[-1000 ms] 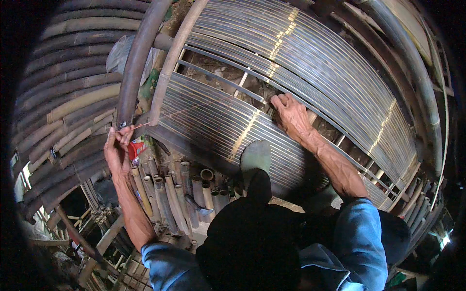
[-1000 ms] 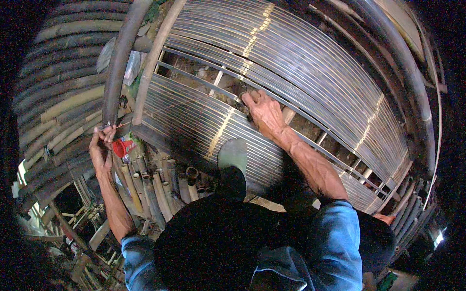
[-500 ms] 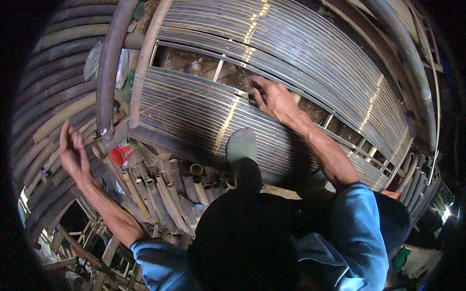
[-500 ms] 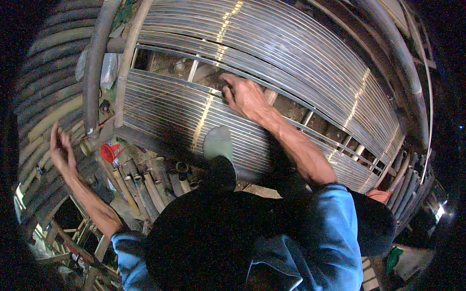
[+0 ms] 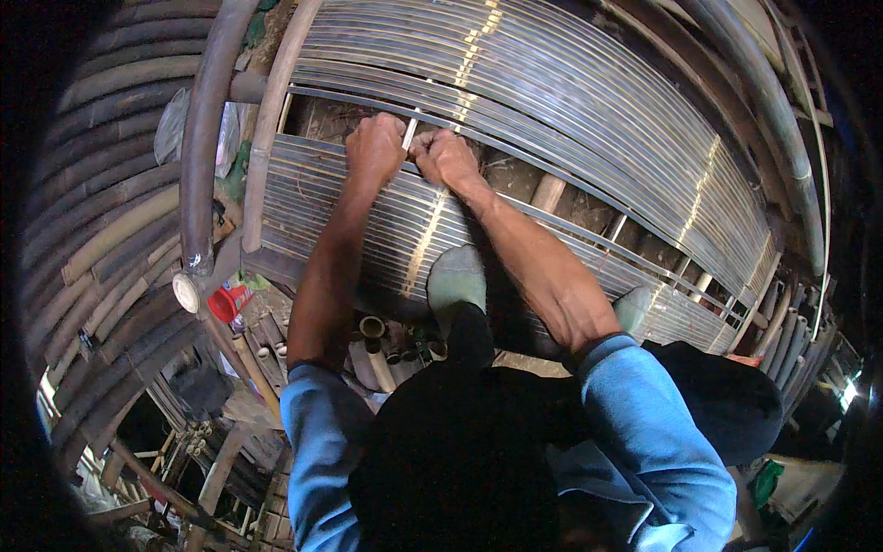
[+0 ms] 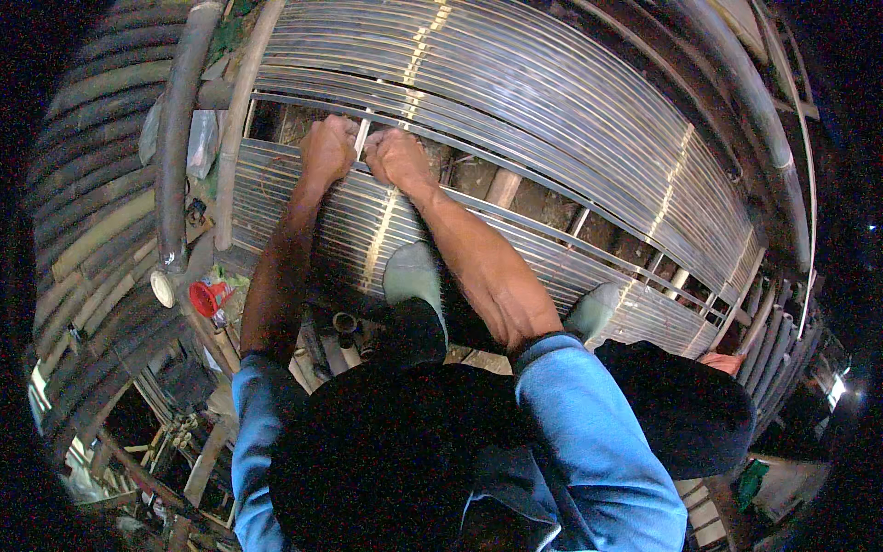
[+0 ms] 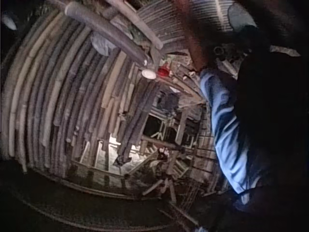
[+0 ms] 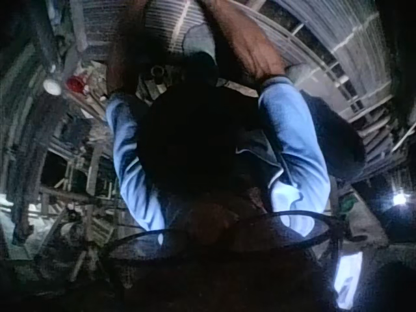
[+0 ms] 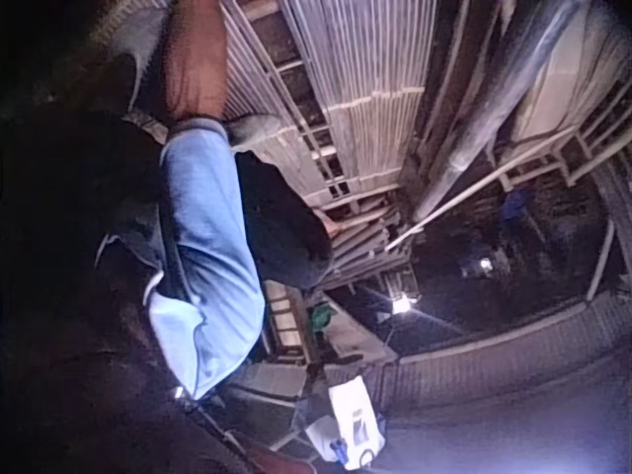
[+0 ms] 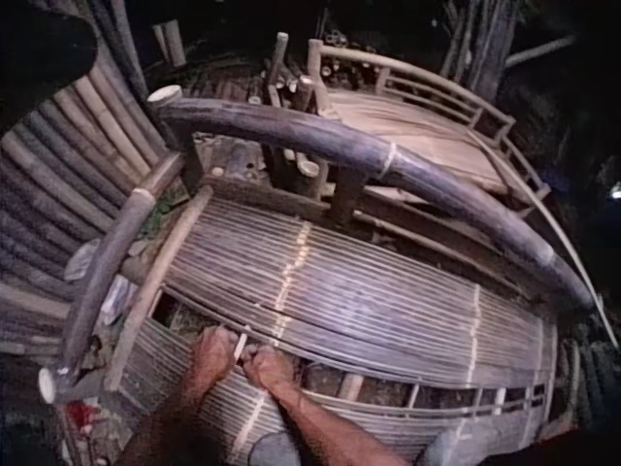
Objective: The person weaves thin bamboo strips together by hand, threading a long fiber through the horizontal slats to secure them into a mat.
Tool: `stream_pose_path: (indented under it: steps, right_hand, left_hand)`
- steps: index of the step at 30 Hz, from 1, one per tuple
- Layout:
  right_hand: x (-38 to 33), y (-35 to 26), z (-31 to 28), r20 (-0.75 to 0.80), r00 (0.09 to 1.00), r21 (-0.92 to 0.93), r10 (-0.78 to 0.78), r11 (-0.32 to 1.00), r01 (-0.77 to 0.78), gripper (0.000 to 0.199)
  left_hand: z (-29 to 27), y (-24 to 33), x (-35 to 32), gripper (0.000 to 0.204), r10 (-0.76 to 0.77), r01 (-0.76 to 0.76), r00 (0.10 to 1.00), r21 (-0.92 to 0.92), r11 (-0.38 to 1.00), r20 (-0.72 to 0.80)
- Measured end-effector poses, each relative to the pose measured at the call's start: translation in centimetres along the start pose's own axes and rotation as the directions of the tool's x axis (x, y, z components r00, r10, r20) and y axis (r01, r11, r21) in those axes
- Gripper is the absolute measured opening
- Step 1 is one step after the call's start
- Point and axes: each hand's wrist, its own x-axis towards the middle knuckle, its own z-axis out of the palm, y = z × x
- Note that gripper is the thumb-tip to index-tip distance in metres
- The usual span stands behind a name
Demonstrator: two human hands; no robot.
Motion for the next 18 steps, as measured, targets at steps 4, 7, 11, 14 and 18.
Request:
stream_pose_path:
  steps: [4, 7, 11, 14, 18]
  right_hand:
    - [-1.3, -0.6, -0.2, -0.063, 0.998, -0.010, 0.016, 1.000, -0.016, 0.026]
    - [-3.7, -0.5, -1.8, -0.152, 0.979, 0.040, -0.133, 0.989, 0.141, 0.022]
    - [-4.8, 0.2, -5.0, -0.056, 0.969, 0.575, -0.241, 0.785, 0.229, 0.016]
    - [-5.6, -1.7, -6.6, 0.116, 0.966, 0.731, -0.232, 0.678, 0.076, 0.013]
    - [-7.1, -4.7, -6.8, 0.191, 0.885, 0.480, -0.425, 0.827, 0.293, 0.012]
  left_hand:
    - [-1.7, -1.8, -0.7, 0.026, 0.060, -0.059, 0.998, -0.094, 0.994, 0.012]
    - [-6.4, -1.9, -1.2, 0.034, 0.044, -0.039, 0.998, -0.088, 0.995, 0.049]
    - [-10.9, -2.9, -1.7, 0.067, 0.226, 0.554, 0.781, -0.813, 0.181, 0.582]
    - [-10.9, 1.5, -4.1, 0.083, 0.208, 0.352, 0.911, -0.934, 0.060, 0.356]
    - [-7.9, 2.0, -6.1, 0.088, 0.290, 0.088, 0.933, -0.917, 0.388, 0.212]
